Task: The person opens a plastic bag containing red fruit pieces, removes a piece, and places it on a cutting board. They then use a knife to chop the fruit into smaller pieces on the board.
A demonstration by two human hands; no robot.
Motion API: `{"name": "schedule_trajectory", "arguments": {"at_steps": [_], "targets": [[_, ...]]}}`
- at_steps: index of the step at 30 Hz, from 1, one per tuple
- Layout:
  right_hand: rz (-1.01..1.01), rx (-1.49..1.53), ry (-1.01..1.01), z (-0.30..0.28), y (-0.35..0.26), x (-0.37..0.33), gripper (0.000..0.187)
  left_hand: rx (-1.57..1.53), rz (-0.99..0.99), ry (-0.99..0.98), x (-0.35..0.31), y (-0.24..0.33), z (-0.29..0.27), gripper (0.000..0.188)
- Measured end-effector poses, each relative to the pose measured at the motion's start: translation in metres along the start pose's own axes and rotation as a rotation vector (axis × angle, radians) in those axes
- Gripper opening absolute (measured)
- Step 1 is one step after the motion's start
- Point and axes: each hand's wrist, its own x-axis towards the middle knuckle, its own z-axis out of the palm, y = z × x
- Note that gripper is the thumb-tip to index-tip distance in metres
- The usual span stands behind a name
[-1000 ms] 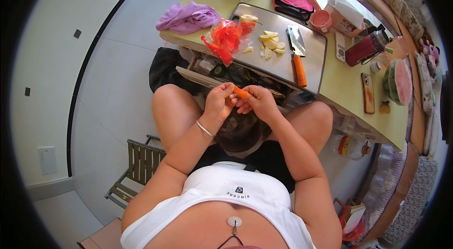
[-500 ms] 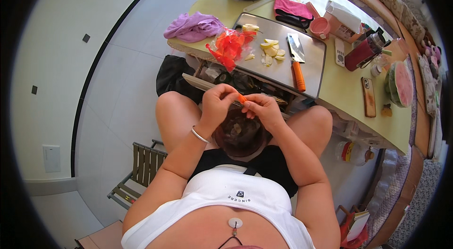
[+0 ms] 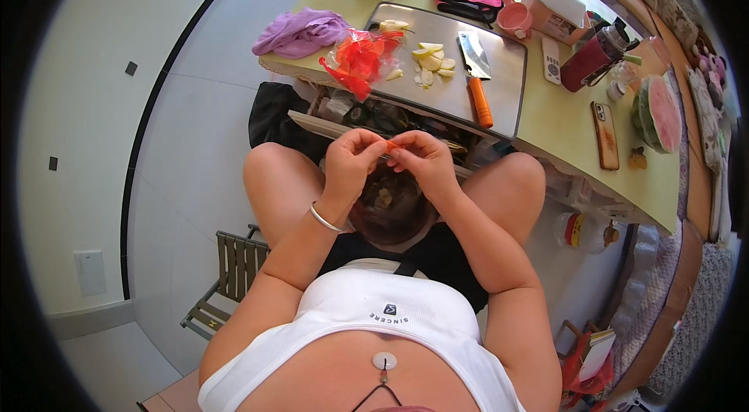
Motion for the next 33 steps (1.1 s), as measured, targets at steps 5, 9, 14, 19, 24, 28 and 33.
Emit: {"name": "schedule_trajectory", "arguments": {"at_steps": [5, 9, 14, 19, 24, 28, 33], "targets": [[-0.035, 0.126, 0.149, -0.016, -0.004, 0.004, 0.009, -0.469, -0.043, 0.180, 0.017, 0.001, -0.018, 0.002], [-0.036, 0.051, 0.114, -0.017, -0.009, 0.004, 0.032, -0.124, -0.013, 0.113, 0.015, 0.014, -0.019, 0.006], [0.088, -0.057, -0.069, -0.001, -0.001, 0.001, 0.036, -0.060, -0.041, -0.034, 0.010, 0.012, 0.002, 0.005], [0.050, 0.016, 0.114, -0.016, -0.008, 0.007, 0.020, 0.197, 0.237, 0.073, 0.029, 0.010, -0.006, 0.009], [0.026, -0.043, 0.123, -0.017, -0.007, 0.008, 0.014, 1.009, 0.792, 0.392, 0.090, 0.039, -0.030, 0.041], [0.022, -0.058, 0.090, -0.013, -0.008, 0.010, 0.011, 1.155, 0.768, 0.392, 0.147, 0.035, -0.060, 0.056], [0.025, -0.072, 0.052, -0.014, -0.006, 0.013, 0.011, 1.306, 0.759, 0.103, 0.187, 0.051, -0.035, 0.042]]}}
